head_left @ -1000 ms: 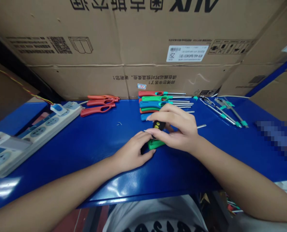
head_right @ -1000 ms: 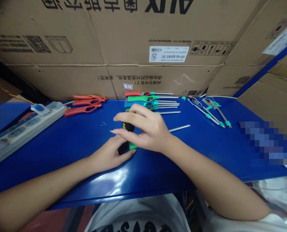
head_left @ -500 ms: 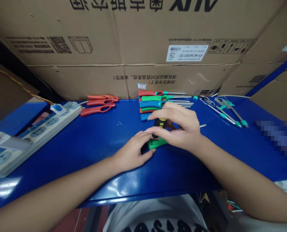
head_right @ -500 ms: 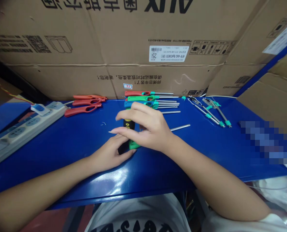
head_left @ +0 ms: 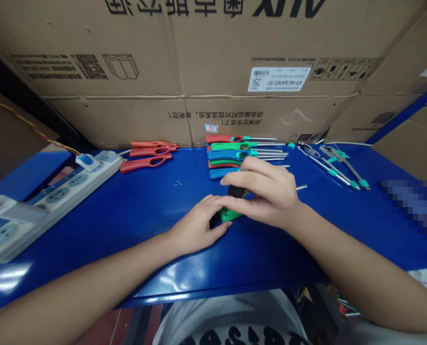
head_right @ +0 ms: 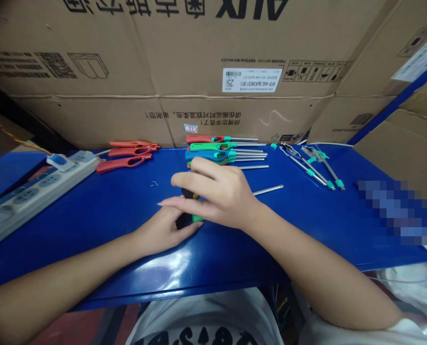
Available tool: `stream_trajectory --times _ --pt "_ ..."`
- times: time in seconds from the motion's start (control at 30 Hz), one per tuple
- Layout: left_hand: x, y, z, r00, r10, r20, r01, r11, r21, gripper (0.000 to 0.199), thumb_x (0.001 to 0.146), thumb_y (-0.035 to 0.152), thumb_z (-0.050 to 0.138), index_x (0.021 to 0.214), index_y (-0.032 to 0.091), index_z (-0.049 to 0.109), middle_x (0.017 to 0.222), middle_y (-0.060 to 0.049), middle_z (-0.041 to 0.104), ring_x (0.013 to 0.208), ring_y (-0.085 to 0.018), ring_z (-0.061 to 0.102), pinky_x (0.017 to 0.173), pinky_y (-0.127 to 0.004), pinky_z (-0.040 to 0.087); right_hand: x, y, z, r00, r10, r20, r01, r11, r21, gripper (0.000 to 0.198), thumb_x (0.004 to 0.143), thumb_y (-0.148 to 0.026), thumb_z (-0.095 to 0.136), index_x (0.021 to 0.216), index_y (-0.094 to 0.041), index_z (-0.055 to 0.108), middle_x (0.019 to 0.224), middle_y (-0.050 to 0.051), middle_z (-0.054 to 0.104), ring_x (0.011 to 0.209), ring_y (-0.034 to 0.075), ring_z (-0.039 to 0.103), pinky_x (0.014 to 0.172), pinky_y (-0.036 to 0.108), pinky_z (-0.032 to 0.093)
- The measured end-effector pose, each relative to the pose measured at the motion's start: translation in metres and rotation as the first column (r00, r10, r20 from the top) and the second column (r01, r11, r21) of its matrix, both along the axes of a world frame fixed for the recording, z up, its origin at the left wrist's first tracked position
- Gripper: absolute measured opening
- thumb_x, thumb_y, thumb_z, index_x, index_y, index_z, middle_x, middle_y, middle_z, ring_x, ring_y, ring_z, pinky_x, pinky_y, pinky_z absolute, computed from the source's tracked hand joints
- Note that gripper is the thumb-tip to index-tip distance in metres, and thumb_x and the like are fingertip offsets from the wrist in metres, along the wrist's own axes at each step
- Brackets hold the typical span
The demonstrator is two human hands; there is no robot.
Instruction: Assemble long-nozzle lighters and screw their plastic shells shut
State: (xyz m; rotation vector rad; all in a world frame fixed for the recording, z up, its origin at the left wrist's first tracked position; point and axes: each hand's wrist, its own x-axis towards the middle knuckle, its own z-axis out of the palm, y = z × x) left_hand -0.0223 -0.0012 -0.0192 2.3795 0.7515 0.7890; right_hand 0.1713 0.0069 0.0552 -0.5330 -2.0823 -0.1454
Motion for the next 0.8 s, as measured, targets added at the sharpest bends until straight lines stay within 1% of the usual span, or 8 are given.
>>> stream_trajectory --times 0.1,0.23,0.3,0.4,0.5,0.63,0.73,0.8 --pt "0.0 0.0 0.001 1.0 0.002 -0.001 -0.002 1.0 -0.007 0.023 0.093 0.022 0.062 0.116 0.019 0.06 0.114 -0.008 0.069 0.107 -0.026 0.063 0.096 -0.044 0.051 0.0 -0.003 0.001 0.999 0.032 0.043 -0.031 0.999 -0.022 0.025 0.101 -0.03 0.055 0.115 -0.015 0.069 0.103 0.01 0.074 0.092 0.017 0.07 0.074 0.026 0.055" --pt "-0.001 0.0 0.004 0.999 0.017 -0.028 -0.018 1.0 -0.022 0.017 0.092 0.023 0.064 0.108 0.019 0.062 0.107 -0.008 0.069 0.103 -0.026 0.064 0.095 -0.043 0.051 -0.003 -0.005 0.005 0.974 0.203 -0.104 -0.228 0.893 -0.387 0.036 0.105 -0.018 0.039 0.134 -0.016 0.059 0.117 0.009 0.073 0.103 0.015 0.069 0.082 0.027 0.058" --pt "-0.001 0.0 0.003 1.0 0.019 -0.025 -0.019 1.0 -0.017 0.018 0.092 0.022 0.064 0.109 0.019 0.062 0.11 -0.008 0.069 0.105 -0.026 0.064 0.096 -0.043 0.052 -0.004 -0.005 0.005 0.974 0.182 -0.138 -0.222 0.898 -0.38 0.029 0.103 -0.021 0.048 0.126 -0.017 0.065 0.105 0.007 0.075 0.089 0.013 0.07 0.074 0.024 0.058" --pt "0.0 0.0 0.0 1.0 0.024 -0.015 -0.025 1.0 -0.005 0.023 0.092 0.023 0.065 0.115 0.02 0.061 0.114 -0.008 0.071 0.107 -0.027 0.065 0.096 -0.045 0.051 -0.005 -0.005 0.003 0.997 0.045 -0.064 -0.055 0.984 -0.17 0.019 0.096 -0.03 0.063 0.107 -0.018 0.073 0.091 0.006 0.074 0.079 0.013 0.068 0.069 0.024 0.056" --pt "0.0 -0.001 0.0 0.999 0.043 -0.01 -0.043 0.999 -0.01 0.027 0.092 0.024 0.066 0.118 0.019 0.061 0.115 -0.009 0.072 0.108 -0.028 0.066 0.096 -0.046 0.052 -0.003 -0.005 0.002 0.998 -0.054 0.039 0.055 0.998 -0.011 0.022 0.095 -0.036 0.065 0.103 -0.017 0.074 0.09 0.006 0.074 0.076 0.014 0.069 0.068 0.025 0.055" --pt "0.0 0.0 0.004 0.999 0.032 -0.02 -0.033 0.998 -0.05 0.02 0.092 0.024 0.067 0.111 0.019 0.064 0.113 -0.009 0.072 0.108 -0.027 0.066 0.096 -0.045 0.052 -0.001 -0.007 0.009 0.992 0.128 -0.01 -0.125 0.948 -0.293 0.036 0.105 -0.02 0.039 0.131 -0.017 0.063 0.123 0.01 0.072 0.112 0.018 0.068 0.092 0.033 0.057" --pt "0.0 0.0 0.005 0.999 0.036 -0.022 -0.037 0.997 -0.062 0.019 0.091 0.024 0.069 0.109 0.019 0.064 0.114 -0.008 0.072 0.108 -0.027 0.066 0.095 -0.044 0.052 0.0 -0.008 0.015 0.974 0.208 -0.092 -0.227 0.869 -0.44 0.034 0.103 -0.018 0.044 0.13 -0.019 0.065 0.113 0.006 0.075 0.105 0.016 0.07 0.089 0.03 0.058" --pt "0.001 0.0 0.003 0.999 0.045 -0.004 -0.045 0.997 -0.057 0.022 0.09 0.023 0.07 0.111 0.02 0.063 0.115 -0.008 0.072 0.109 -0.027 0.066 0.094 -0.044 0.053 -0.001 -0.009 0.016 0.983 0.164 -0.08 -0.182 0.903 -0.389 0.026 0.099 -0.02 0.055 0.121 -0.019 0.07 0.102 0.005 0.077 0.094 0.015 0.071 0.084 0.029 0.058"
